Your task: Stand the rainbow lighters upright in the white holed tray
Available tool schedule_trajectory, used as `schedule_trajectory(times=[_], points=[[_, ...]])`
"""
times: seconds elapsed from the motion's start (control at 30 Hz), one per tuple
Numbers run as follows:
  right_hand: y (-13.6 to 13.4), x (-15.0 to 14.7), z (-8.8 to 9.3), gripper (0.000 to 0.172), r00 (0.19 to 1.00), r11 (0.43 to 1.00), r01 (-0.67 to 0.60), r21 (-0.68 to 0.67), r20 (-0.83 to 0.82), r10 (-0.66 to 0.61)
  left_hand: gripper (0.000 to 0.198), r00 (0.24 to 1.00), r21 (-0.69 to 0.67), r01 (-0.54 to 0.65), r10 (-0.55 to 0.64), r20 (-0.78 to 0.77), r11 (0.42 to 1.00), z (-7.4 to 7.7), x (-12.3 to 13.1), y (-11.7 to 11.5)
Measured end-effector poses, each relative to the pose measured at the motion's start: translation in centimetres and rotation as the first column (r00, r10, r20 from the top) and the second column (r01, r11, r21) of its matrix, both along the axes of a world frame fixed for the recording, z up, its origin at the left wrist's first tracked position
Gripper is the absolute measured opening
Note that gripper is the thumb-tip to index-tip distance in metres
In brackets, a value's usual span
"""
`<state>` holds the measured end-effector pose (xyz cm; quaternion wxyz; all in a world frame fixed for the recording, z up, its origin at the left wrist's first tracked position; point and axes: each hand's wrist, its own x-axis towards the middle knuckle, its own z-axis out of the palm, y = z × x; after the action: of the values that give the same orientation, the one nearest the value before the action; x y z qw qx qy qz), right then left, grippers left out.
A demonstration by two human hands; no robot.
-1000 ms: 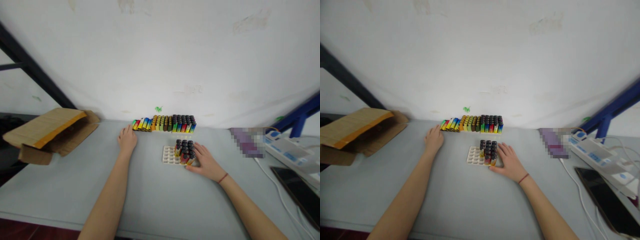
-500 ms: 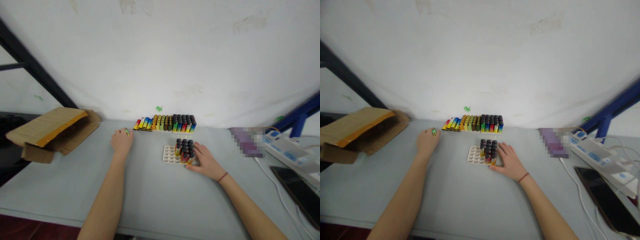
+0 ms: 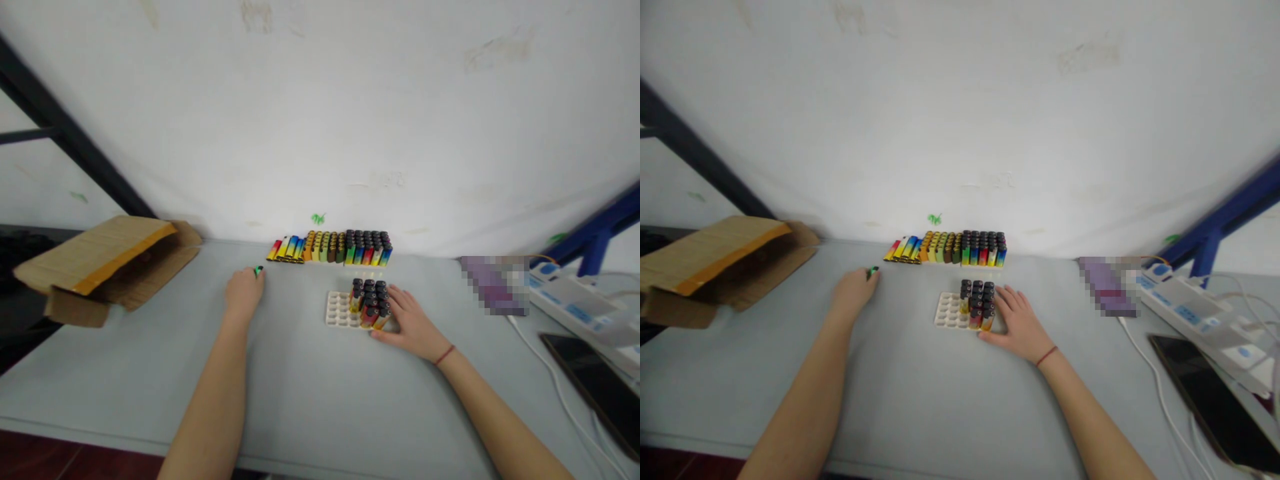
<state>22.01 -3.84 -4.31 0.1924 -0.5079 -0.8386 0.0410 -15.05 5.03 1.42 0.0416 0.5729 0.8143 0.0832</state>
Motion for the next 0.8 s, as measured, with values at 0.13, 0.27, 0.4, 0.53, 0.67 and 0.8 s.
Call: schedule_trajectory(times=[0.13, 0.27, 0.4, 0.53, 0.67, 0.8], points=[[0.0, 0.0, 0.0, 0.087, 1.0, 1.0, 0.011, -0.004, -0.007, -0.011, 0.044, 0.982, 0.072, -0.056, 0.042, 0.182, 0.996, 0.4, 1.4, 0.2], [0.0, 0.0, -0.1, 0.085, 1.0, 1.0, 0.006, 0.003, -0.012, -0.006, 0.036, 0.744, 0.213, -0.106, -0.065, 0.665, 0.971, 0.8, 4.4, -0.1], [0.0, 0.0, -0.1, 0.087, 1.0, 1.0, 0.009, 0.002, -0.007, -0.009, 0.026, 0.162, 0.136, -0.161, -0.109, 0.981, 0.978, 1.0, 8.0, -1.3], [0.0, 0.0, 0.0, 0.087, 1.0, 1.0, -0.002, 0.007, -0.01, 0.002, 0.033, -0.155, 0.052, -0.08, -0.063, 0.986, 0.996, 1.4, 10.1, -2.5], [0.0, 0.1, 0.0, 0.088, 1.0, 1.0, -0.008, 0.014, -0.011, 0.008, 0.048, -0.19, 0.027, -0.026, -0.031, 0.981, 0.999, 1.5, 10.7, -3.1], [0.0, 0.1, 0.0, 0.087, 1.0, 1.0, -0.007, 0.014, -0.016, 0.008, 0.048, -0.201, 0.001, -0.041, -0.01, 0.98, 0.999, 1.4, 11.0, -3.3]])
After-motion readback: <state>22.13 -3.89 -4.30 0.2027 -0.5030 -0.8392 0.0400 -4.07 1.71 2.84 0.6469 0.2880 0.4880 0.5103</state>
